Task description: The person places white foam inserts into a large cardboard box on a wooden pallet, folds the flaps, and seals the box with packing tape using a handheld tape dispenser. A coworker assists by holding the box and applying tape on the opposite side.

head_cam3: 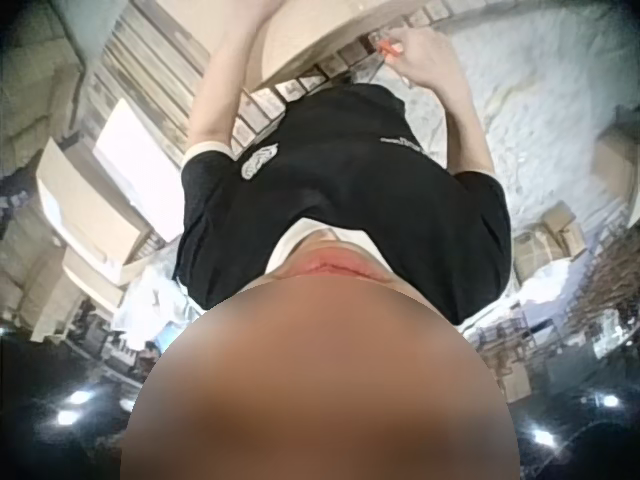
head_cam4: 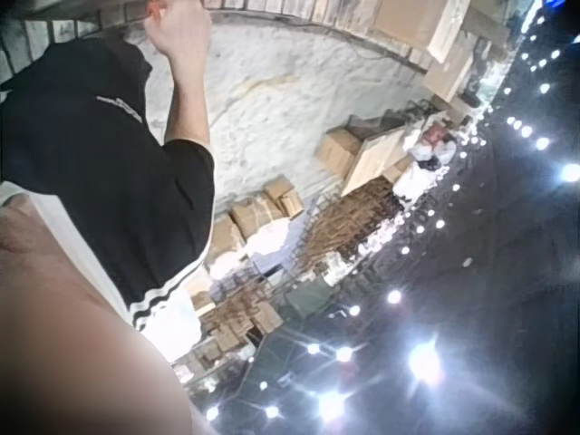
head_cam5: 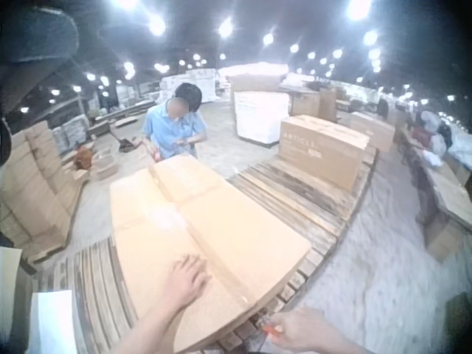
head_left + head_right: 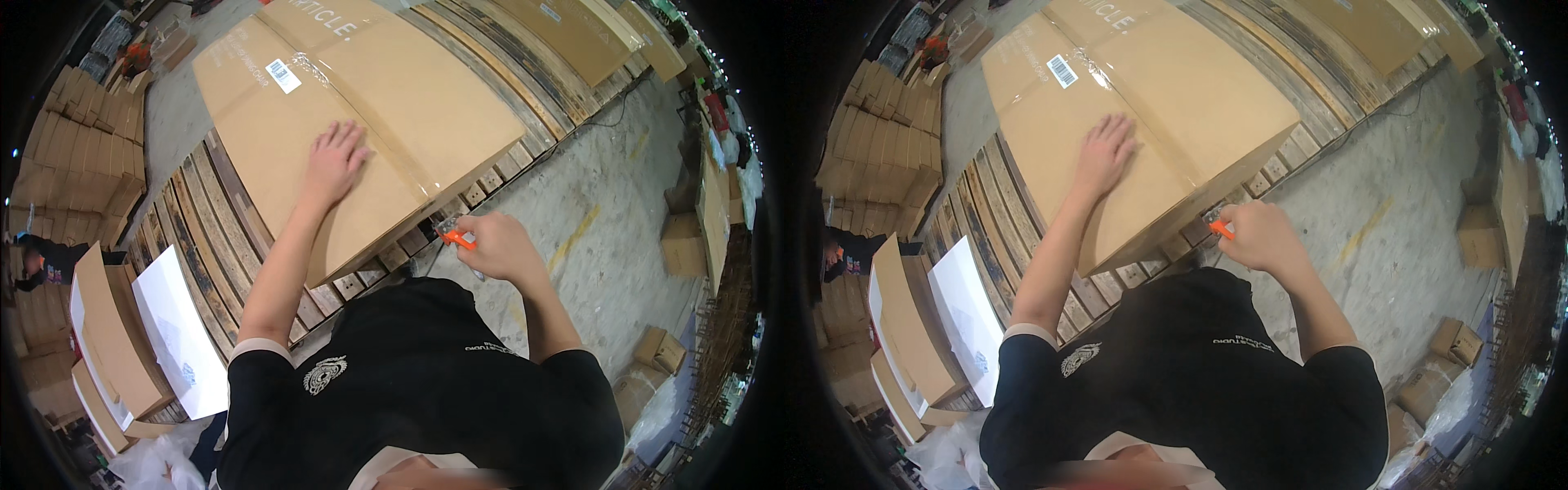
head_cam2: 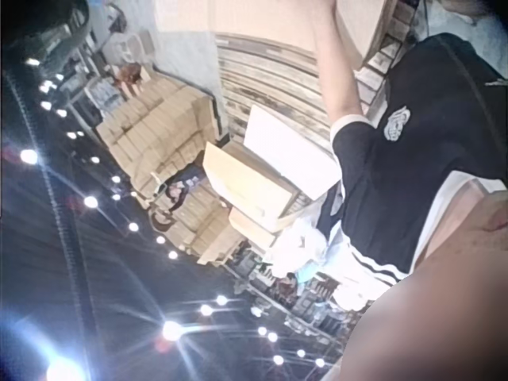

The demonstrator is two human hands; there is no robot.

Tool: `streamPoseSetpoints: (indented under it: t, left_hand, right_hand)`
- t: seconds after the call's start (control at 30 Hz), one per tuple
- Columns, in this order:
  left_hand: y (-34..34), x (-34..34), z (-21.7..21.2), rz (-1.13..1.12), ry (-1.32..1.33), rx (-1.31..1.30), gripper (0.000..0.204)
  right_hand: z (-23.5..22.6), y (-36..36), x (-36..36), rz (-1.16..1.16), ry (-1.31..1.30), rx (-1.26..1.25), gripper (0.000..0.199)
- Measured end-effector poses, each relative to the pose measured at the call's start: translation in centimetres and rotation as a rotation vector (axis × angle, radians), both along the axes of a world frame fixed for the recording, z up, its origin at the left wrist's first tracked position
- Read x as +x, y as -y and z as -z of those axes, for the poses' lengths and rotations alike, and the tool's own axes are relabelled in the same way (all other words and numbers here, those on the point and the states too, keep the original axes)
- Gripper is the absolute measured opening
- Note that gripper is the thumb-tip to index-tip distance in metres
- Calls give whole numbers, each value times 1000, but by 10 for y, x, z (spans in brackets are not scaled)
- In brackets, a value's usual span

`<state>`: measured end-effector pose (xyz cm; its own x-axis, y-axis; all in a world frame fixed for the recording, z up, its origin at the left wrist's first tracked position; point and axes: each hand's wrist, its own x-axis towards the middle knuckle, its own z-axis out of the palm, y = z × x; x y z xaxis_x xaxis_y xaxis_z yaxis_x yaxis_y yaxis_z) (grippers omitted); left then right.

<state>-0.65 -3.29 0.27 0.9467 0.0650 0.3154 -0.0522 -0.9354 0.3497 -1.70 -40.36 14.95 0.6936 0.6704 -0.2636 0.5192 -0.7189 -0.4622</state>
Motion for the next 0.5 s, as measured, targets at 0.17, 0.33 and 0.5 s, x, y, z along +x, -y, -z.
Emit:
streamPoseSetpoints:
  t: [0.17, 0.33, 0.5]
  left_hand:
    - [99, -11, -9, 168, -112, 19, 73]
    - [152, -30, -18, 95, -108, 134, 93]
    - [166, -30, -25, 34, -118, 204, 94]
  right_hand:
    - [19, -20, 3, 15, 33, -38, 23]
    - [56, -28, 2, -89, 151, -69, 22]
    - [107, -24, -3, -365, -26, -469, 20]
